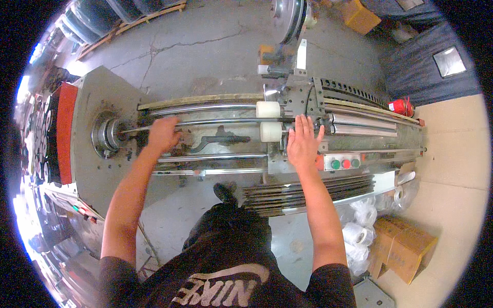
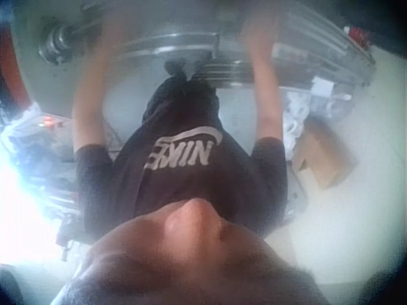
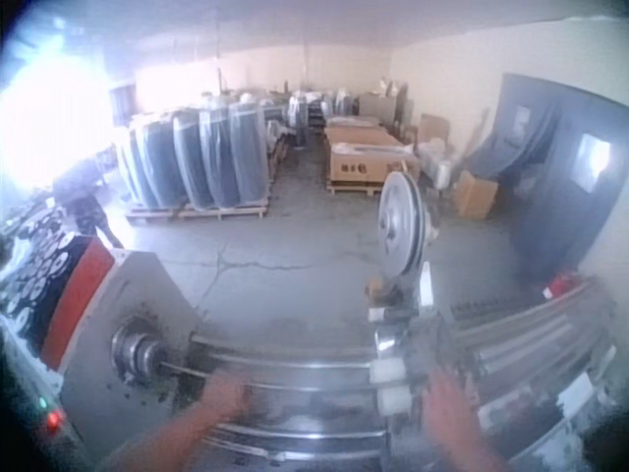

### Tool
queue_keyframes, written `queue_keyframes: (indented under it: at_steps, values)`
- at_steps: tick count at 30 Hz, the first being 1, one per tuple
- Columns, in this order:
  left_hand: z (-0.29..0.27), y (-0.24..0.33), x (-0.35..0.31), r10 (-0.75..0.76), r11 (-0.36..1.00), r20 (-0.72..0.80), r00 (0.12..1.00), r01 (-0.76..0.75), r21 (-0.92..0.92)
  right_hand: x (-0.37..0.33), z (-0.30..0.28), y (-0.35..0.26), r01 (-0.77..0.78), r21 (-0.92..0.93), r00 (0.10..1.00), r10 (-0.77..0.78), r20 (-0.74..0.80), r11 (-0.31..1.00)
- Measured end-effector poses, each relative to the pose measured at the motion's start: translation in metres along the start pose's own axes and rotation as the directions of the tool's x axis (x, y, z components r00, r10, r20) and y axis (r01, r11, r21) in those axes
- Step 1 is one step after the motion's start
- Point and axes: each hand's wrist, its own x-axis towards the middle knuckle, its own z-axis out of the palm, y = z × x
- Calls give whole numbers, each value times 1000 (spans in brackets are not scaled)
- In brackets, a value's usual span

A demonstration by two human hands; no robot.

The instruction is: The person picks up long metal rods from a stack and places them into a wrapping machine. They wrap the rods with white tape using the machine, then remove the wrapped rods and repeat the process with additional rods from the stack.

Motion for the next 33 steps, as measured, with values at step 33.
queue_keyframes:
  at_steps: [33]
  values:
    - [30,79,19,-82,996,-35,996,81,-48,143,50,32,-565,729,793,11,609,387]
